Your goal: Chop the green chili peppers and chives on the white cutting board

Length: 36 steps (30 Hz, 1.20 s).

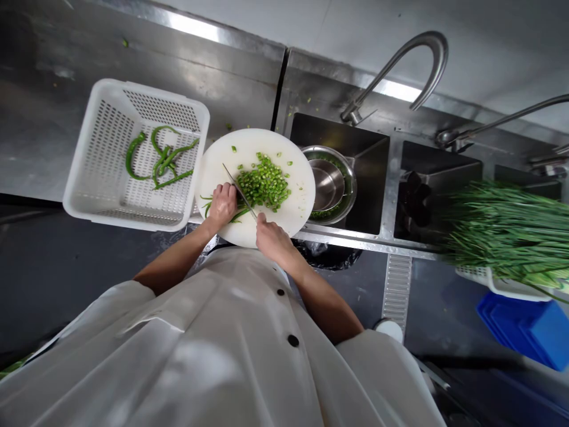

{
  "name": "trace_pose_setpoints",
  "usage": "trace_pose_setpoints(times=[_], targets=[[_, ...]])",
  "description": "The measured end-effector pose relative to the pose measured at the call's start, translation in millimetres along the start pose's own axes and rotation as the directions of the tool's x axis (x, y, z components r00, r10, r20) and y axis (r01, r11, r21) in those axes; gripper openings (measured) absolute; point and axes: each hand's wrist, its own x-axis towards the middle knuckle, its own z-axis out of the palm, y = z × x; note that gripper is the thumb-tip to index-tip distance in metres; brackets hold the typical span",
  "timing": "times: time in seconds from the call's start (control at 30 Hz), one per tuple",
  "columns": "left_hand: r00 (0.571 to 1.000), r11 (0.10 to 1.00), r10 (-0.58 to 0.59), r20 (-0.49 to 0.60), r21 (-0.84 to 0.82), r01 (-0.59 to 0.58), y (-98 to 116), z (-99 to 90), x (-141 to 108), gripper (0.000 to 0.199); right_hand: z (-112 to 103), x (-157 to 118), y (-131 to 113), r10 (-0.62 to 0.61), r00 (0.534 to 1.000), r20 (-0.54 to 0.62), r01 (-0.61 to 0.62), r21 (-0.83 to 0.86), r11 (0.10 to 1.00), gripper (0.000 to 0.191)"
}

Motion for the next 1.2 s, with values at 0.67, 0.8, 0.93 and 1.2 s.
trace_pose_setpoints(times=[0.67,0.8,0.93,1.2], targets=[[0.998,0.999,0.045,-0.040,0.005,-0.045,-19,-7.4,-4,0.027,28,26,-8,0.086,0.996,-0.027,-0.086,0.025,0.996,0.030],[0.997,0.997,0.060,-0.053,-0.055,-0.063,-26,-12.6,-10,0.023,27,34,-9,0.020,0.999,-0.047,-0.017,0.050,0.999,0.034],[0.985,0.985,0.128,-0.113,-0.102,-0.139,-35,-4.9,-26,0.058,23,39,-12,-0.022,0.996,-0.089,0.027,0.054,0.998,0.042],[0.964,0.953,0.112,-0.243,-0.247,-0.173,-38,18.8,-15,0.045,22,40,24,0.001,0.986,-0.167,0.009,0.062,0.998,0.042]])
